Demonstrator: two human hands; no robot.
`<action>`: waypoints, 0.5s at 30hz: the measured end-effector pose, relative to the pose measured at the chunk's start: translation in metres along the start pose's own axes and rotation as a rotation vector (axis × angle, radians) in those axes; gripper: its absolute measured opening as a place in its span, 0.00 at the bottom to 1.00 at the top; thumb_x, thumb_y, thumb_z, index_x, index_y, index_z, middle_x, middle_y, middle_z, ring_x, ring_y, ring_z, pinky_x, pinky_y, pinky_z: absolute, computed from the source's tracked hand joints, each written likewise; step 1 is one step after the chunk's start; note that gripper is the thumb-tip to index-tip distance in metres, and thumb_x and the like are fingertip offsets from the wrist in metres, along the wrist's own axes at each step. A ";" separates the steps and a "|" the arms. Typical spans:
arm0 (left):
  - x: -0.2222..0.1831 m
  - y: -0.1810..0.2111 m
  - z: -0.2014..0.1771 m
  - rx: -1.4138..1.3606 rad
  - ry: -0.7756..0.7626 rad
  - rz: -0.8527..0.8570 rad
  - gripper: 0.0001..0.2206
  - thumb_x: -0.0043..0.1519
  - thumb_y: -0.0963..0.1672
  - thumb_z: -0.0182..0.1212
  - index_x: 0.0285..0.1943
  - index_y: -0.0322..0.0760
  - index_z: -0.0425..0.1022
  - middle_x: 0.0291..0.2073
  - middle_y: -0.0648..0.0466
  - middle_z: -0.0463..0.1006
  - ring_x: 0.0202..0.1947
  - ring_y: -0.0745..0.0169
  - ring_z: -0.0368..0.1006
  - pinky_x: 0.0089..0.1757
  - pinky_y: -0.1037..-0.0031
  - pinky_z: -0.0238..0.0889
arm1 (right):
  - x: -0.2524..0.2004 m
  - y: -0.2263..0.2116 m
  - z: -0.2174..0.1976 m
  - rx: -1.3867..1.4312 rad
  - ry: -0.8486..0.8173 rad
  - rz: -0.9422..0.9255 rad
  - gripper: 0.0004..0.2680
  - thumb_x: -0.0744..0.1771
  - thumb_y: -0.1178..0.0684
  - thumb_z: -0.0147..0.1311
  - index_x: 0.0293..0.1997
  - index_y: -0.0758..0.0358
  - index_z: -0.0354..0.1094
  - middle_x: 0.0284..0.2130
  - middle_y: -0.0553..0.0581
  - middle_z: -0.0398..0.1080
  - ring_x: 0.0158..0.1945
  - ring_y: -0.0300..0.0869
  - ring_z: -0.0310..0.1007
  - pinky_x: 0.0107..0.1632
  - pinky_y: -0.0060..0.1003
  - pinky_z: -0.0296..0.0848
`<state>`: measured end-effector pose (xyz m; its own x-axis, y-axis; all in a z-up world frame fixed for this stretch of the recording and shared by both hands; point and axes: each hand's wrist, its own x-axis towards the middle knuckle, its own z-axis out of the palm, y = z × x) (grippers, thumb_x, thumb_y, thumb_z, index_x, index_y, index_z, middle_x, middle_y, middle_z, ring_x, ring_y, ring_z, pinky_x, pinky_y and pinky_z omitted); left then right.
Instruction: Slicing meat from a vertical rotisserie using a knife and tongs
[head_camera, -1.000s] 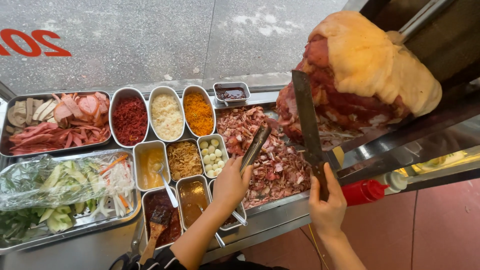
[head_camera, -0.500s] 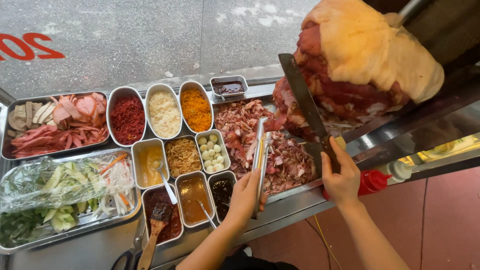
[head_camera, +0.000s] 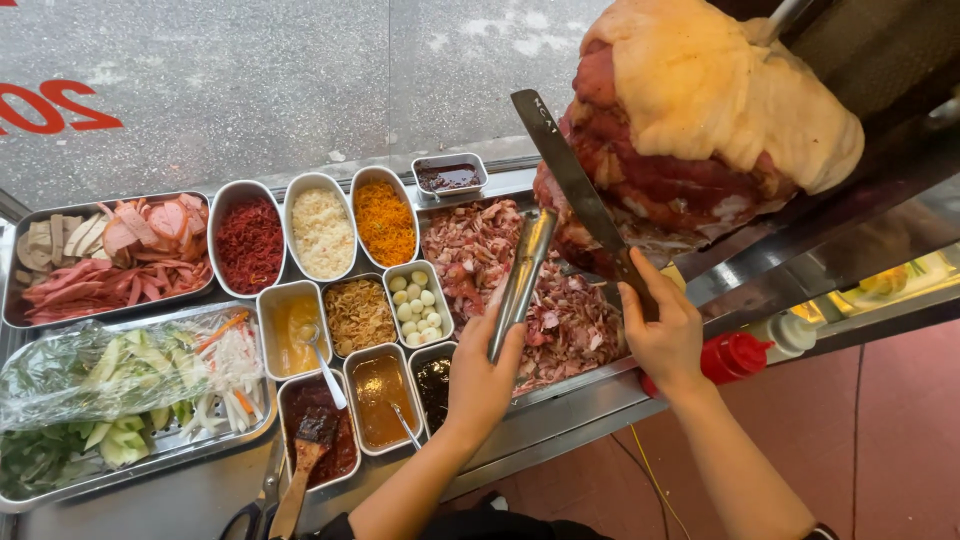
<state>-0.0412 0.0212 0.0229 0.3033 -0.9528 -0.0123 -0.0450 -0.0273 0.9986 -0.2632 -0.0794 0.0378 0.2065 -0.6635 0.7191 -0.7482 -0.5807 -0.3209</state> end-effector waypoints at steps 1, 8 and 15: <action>0.003 -0.003 0.001 0.076 -0.018 0.028 0.24 0.68 0.50 0.61 0.69 0.31 0.74 0.48 0.38 0.80 0.43 0.35 0.78 0.40 0.54 0.71 | 0.002 0.000 -0.001 -0.011 -0.014 0.005 0.16 0.68 0.58 0.64 0.65 0.58 0.75 0.50 0.60 0.80 0.52 0.53 0.80 0.53 0.45 0.77; 0.017 -0.008 -0.006 0.282 -0.021 0.097 0.20 0.68 0.50 0.58 0.65 0.41 0.78 0.50 0.46 0.82 0.45 0.33 0.79 0.41 0.52 0.73 | -0.001 -0.007 -0.003 -0.069 -0.068 0.040 0.16 0.68 0.56 0.63 0.65 0.51 0.75 0.49 0.57 0.80 0.51 0.54 0.80 0.51 0.47 0.78; 0.016 -0.046 -0.026 0.386 -0.025 0.048 0.17 0.67 0.51 0.59 0.64 0.55 0.80 0.48 0.59 0.83 0.44 0.43 0.81 0.41 0.57 0.75 | -0.056 -0.004 -0.042 -0.102 -0.165 0.163 0.18 0.67 0.56 0.62 0.65 0.49 0.76 0.51 0.55 0.81 0.53 0.49 0.80 0.54 0.42 0.78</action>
<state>-0.0092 0.0154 -0.0223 0.2693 -0.9627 0.0278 -0.4146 -0.0899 0.9056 -0.2984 -0.0201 0.0242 0.1717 -0.8177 0.5495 -0.8382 -0.4143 -0.3547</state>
